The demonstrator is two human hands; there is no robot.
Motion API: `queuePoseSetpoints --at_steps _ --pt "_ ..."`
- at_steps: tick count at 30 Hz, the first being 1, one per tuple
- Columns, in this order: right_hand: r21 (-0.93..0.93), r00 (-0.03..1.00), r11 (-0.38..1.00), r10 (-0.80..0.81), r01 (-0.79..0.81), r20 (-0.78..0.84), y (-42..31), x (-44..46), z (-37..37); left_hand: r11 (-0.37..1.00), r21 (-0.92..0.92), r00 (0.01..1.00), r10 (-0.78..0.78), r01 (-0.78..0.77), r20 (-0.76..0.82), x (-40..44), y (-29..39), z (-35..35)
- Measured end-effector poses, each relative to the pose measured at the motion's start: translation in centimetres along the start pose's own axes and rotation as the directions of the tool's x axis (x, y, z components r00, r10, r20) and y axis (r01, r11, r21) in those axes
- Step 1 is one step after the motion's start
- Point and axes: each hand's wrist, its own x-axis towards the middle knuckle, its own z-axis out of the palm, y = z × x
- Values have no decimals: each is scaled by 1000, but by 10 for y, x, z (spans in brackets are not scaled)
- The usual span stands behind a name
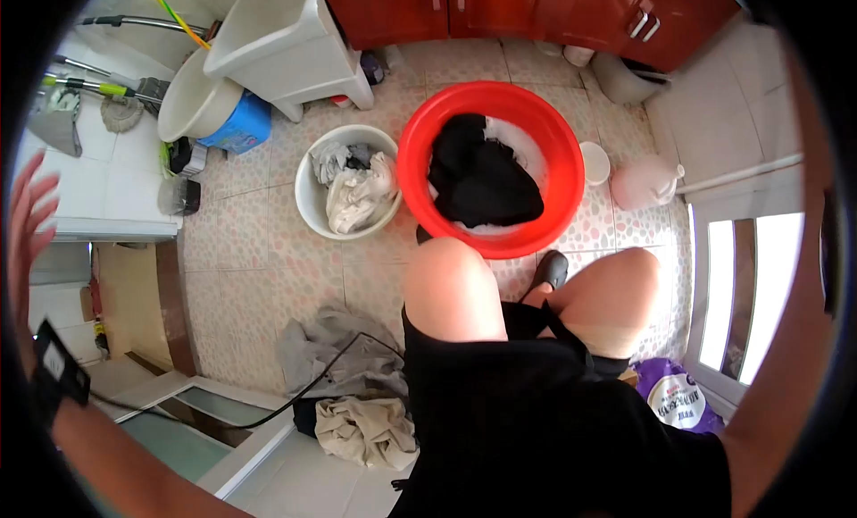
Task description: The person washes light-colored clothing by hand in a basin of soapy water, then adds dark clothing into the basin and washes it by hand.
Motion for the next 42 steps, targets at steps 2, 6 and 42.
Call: queuePoseSetpoints --at_steps 2,6,42 --pt "-67 992 997 -33 42 121 -12 35 46 985 172 987 15 13 -163 53 -14 28" --pt "-136 876 959 -164 250 455 -33 78 211 999 -40 950 16 -4 311 142 -17 151" --pt "179 682 982 -89 -63 726 -19 20 623 926 131 708 174 -353 684 246 -149 771"
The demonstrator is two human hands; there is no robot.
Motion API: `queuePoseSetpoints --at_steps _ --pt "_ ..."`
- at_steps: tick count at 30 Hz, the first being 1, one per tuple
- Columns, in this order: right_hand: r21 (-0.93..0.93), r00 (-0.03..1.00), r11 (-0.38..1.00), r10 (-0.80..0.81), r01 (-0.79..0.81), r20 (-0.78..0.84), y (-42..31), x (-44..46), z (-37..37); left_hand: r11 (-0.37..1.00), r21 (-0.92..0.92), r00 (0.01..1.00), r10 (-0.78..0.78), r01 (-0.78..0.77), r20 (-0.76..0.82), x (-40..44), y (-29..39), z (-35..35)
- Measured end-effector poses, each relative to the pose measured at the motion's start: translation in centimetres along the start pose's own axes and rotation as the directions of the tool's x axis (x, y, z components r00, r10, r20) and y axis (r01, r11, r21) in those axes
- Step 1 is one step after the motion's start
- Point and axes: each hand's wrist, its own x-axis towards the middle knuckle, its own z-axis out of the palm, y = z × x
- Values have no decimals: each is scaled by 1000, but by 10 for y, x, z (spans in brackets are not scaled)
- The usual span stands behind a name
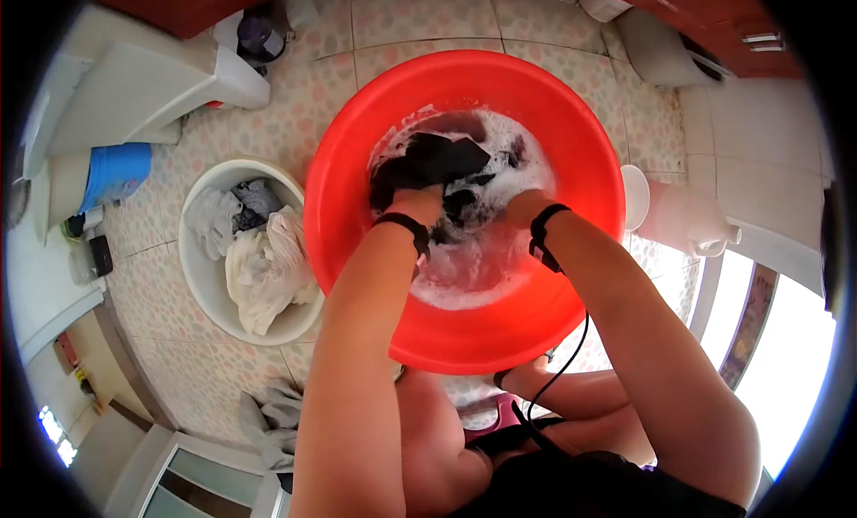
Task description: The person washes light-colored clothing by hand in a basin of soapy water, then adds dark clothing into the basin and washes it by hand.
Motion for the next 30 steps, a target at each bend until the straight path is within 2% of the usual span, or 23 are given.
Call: queuePoseSetpoints --at_steps 1,2,3,4,6,7,9,11,12,14,15,16,17,18,19,20,21,22,23,24,25,27,30 --pt "87 974 973 207 -215 87 -63 -77 -131 987 159 999 -10 4 39 -3 13 1" --pt "80 972 971 221 -227 75 -59 -76 -130 951 308 997 -20 -2 69 -6 31 2" --pt "48 979 979 195 -198 62 -53 -72 -117 923 384 990 85 -36 -111 -19 42 3" --pt "13 985 986 166 -166 54 -45 -65 -98 928 370 990 82 -35 -113 -30 57 3" --pt "-62 994 993 99 -97 39 -28 -49 -58 979 177 995 102 -98 -14 -45 80 3" --pt "-104 998 993 64 -60 29 -20 -42 -43 982 165 995 97 -91 -26 -50 79 7" --pt "-164 999 986 21 -16 31 -15 -33 -29 970 184 984 143 -160 104 -55 69 25" --pt "-534 991 845 40 33 125 -15 -31 -18 958 244 988 157 -154 5 -57 51 43" --pt "-546 991 837 39 39 129 -13 -31 -12 937 318 980 182 -146 -86 -55 44 50" --pt "-442 996 897 41 0 82 -10 -34 5 950 284 977 171 -129 -130 -48 42 55" --pt "-369 963 903 140 -219 -230 -20 -42 21 968 238 992 102 -84 -67 -40 42 52" --pt "-386 964 897 133 -215 -228 -24 -43 20 981 192 999 37 -36 -1 -34 41 49" --pt "-238 979 955 144 -176 -147 -26 -44 18 997 60 997 42 -38 -65 -32 35 49" --pt "-83 988 986 140 -145 -64 -27 -45 17 999 42 996 33 -30 -77 -32 34 46" --pt "-105 989 985 133 -138 -59 -26 -51 21 999 38 994 12 -8 -107 -33 33 43" --pt "36 979 999 -21 29 -204 -22 -57 26 999 36 990 -10 15 -138 -35 33 40" --pt "150 920 965 -149 215 -362 -20 -61 25 1000 13 999 -13 14 -38 -44 36 21" --pt "132 920 967 -160 220 -358 -30 -70 1 1000 0 999 -21 21 -50 -49 37 14" --pt "360 987 922 -106 142 -119 -40 -81 -24 995 100 999 1 3 -48 -57 39 10" --pt "547 986 837 -94 4 136 -53 -93 -51 979 201 999 22 -14 -40 -61 38 9" --pt "600 987 786 -151 148 -46 -58 -108 -61 981 195 999 14 -5 -46 -62 34 9" --pt "607 983 774 -163 178 -80 -58 -129 -81 990 104 981 111 -95 -160 -60 24 12" --pt "601 983 778 -137 182 -120 -60 -169 -122 999 33 989 22 -18 -143 -44 -2 18"
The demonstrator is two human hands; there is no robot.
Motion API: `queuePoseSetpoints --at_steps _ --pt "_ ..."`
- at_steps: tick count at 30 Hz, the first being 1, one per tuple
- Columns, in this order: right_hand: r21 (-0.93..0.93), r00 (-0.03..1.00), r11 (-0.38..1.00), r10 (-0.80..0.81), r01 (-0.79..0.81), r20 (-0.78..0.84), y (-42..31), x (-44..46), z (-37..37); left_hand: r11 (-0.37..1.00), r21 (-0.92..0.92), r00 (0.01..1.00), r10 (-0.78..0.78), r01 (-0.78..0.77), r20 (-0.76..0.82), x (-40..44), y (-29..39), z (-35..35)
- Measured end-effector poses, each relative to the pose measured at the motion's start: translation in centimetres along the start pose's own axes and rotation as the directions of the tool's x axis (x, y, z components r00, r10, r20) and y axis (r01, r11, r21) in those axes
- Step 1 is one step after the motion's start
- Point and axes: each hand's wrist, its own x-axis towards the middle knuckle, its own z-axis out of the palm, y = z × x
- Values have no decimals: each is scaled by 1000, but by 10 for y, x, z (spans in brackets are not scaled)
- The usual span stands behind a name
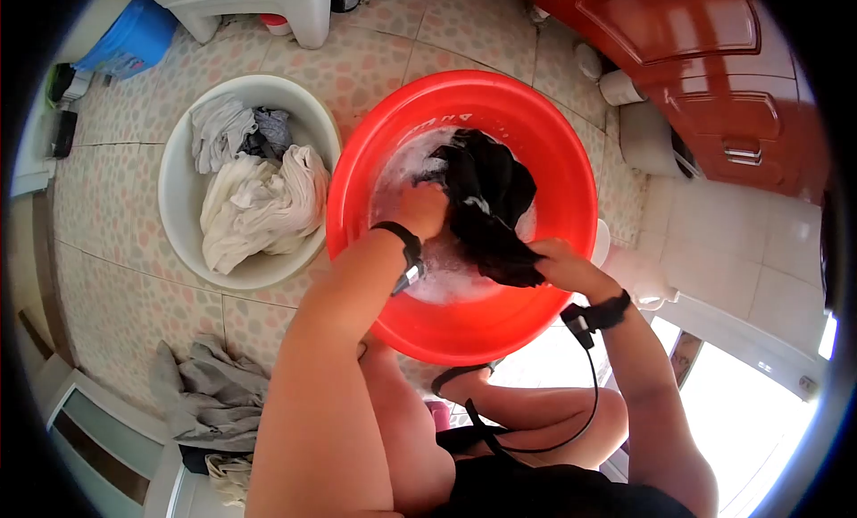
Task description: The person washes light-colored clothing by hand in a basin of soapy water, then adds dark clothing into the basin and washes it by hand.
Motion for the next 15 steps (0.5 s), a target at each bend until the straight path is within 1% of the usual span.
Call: queuePoseSetpoints --at_steps 1,2,4,5,6,7,8,9,11,12,14,15 --pt "-20 999 1000 21 -21 -26 -10 -12 -10 943 -287 982 -138 170 127 -18 6 -54" --pt "-25 999 999 24 -25 -30 -16 -23 -17 943 -291 983 -133 164 122 -16 4 -54" --pt "253 972 956 189 -149 -141 -25 -42 -27 899 -435 988 25 45 152 -8 -2 -46" --pt "230 975 964 172 -136 -143 -34 -48 -32 830 -513 949 60 -219 -308 -9 4 -24" --pt "229 973 964 172 -135 -152 -35 -49 -32 830 -510 947 66 -226 -313 -12 13 -30" --pt "242 981 968 108 -67 -161 -35 -51 -30 713 -612 925 141 -343 -354 -14 26 -42" --pt "253 985 968 44 0 -169 -34 -52 -28 568 -693 892 206 -444 -402 -13 37 -50" --pt "250 984 968 44 1 -173 -33 -52 -26 567 -691 890 209 -448 -406 -9 43 -50" --pt "279 992 960 4 32 -126 -30 -51 -25 561 -734 922 285 -383 -263 -2 51 -48" --pt "274 992 961 5 31 -128 -30 -53 -24 558 -733 920 287 -388 -268 -1 50 -47" --pt "374 971 923 167 -93 -170 -28 -56 -23 621 -749 959 274 -229 -65 -5 43 -40" --pt "379 971 921 169 -93 -171 -21 -56 -22 623 -749 959 277 -227 -61 -12 39 -43"
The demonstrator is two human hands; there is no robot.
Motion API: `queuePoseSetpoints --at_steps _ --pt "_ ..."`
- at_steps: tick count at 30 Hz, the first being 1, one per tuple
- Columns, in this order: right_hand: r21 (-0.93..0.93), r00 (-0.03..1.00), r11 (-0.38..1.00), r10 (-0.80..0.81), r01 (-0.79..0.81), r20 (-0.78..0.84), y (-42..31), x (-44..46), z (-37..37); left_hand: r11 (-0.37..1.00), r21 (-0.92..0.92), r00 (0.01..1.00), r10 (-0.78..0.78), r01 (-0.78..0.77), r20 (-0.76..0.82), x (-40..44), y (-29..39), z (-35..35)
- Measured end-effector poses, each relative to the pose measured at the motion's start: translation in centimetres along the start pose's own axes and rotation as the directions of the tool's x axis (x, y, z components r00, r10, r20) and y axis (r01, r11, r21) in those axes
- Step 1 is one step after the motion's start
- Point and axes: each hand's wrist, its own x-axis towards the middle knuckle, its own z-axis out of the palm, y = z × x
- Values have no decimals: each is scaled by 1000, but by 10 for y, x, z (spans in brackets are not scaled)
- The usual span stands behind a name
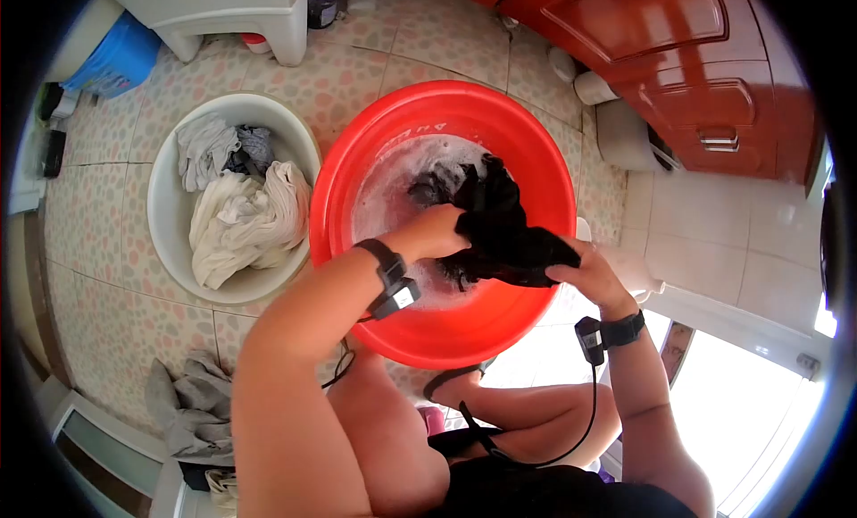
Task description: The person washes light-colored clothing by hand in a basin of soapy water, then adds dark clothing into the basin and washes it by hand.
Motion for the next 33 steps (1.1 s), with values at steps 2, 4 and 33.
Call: queuePoseSetpoints --at_steps 2,4,33 --pt "328 996 941 -67 84 -62 24 9 -1 982 -37 976 -179 185 125 -20 13 -13" --pt "568 992 814 -87 123 -89 43 27 5 963 -140 962 -202 230 185 -40 24 -16" --pt "-350 968 910 -251 224 -33 96 157 137 157 -977 587 -809 145 -43 -21 -91 58"
